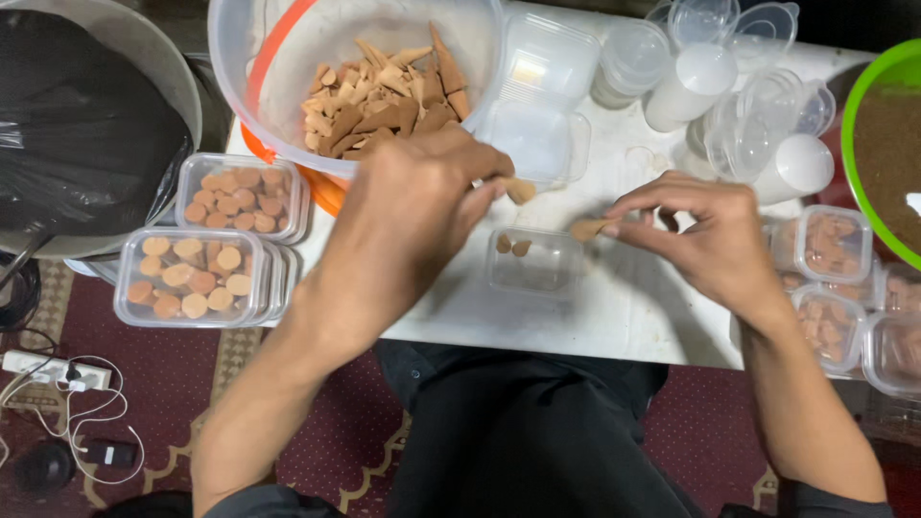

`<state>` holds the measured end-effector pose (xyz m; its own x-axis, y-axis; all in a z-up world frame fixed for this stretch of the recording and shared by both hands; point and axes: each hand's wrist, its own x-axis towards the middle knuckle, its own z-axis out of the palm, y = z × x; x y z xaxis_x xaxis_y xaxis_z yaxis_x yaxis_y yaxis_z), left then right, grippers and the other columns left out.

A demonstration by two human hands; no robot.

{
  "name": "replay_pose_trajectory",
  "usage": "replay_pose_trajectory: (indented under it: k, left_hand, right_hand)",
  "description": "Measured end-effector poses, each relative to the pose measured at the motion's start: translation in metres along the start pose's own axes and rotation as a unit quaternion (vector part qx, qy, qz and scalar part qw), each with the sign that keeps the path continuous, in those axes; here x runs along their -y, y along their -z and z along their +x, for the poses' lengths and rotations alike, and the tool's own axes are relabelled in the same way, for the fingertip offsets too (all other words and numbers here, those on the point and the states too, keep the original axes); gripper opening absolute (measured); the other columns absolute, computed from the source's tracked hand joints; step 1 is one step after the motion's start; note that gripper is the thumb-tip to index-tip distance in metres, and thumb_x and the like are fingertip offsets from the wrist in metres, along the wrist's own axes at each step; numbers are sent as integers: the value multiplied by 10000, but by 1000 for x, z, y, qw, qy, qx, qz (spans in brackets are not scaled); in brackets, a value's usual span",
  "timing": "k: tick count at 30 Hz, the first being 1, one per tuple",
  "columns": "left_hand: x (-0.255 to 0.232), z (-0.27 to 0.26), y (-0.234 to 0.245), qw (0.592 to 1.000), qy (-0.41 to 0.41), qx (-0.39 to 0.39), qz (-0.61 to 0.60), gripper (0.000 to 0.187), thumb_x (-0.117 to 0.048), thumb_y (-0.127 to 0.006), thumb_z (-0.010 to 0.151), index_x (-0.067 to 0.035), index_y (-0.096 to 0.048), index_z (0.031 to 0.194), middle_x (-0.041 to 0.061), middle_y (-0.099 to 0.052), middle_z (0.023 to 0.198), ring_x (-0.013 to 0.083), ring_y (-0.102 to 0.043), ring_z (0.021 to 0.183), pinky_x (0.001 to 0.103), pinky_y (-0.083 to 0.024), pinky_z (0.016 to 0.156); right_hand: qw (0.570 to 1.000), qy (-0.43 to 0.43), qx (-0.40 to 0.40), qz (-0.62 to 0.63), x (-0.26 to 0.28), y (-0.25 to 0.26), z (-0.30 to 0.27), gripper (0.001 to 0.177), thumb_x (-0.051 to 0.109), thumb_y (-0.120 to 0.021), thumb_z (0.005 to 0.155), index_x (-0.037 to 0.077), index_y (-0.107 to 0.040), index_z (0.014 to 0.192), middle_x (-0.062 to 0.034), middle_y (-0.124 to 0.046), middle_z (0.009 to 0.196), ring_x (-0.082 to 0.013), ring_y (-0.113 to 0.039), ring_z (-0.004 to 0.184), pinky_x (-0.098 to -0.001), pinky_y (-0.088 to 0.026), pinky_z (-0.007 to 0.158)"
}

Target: The person puts pieces of baked bread into small plastic containers by hand.

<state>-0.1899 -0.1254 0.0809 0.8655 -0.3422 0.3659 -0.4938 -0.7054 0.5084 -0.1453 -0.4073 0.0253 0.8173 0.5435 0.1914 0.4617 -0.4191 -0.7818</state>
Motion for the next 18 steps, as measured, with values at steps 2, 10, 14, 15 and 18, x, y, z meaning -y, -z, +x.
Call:
replay_pose_trajectory:
  k: [2,10,14,15,18]
  left_hand:
    - [3,-4,-36,998,35,53,4,115,-146,-708,944,-49,-761,914,113,-686,818,269,-661,641,412,-488,534]
    - [17,-13,-134,987,6,122,103,213,68,-680,788,-89,-648,648,3,-549,592,121,-543,508,229,-472,531]
    - [26,-18,-159,982,-23,124,137,219,80,-702,756,-95,-643,637,-2,-534,582,120,-524,501,225,-452,520]
    - [26,-19,-163,981,-28,119,148,228,83,-704,762,-94,-640,632,-4,-533,580,117,-528,508,218,-448,527]
    - [25,-20,-169,979,-34,112,170,240,86,-708,773,-92,-640,626,-8,-530,577,109,-532,517,212,-442,535]
  right_hand:
    - [998,17,2,-63,-10,-18,-11,173,61,-797,834,38,-758,1001,-103,-762,967,-160,-705,793,-263,-584,735]
    - [988,8,-22,-155,-30,-69,-27,85,14,-772,833,68,-778,898,-75,-767,837,-202,-658,710,-267,-526,584]
    - [980,13,-28,-198,-44,-77,-26,47,48,-780,859,82,-781,891,-41,-767,826,-168,-657,719,-226,-524,590]
    - [975,13,-26,-218,-45,-79,-26,45,53,-780,864,85,-779,896,-40,-762,819,-161,-655,722,-221,-523,589]
    - [971,8,-24,-239,-51,-84,-28,49,59,-784,861,90,-776,898,-33,-755,805,-145,-650,724,-208,-520,584]
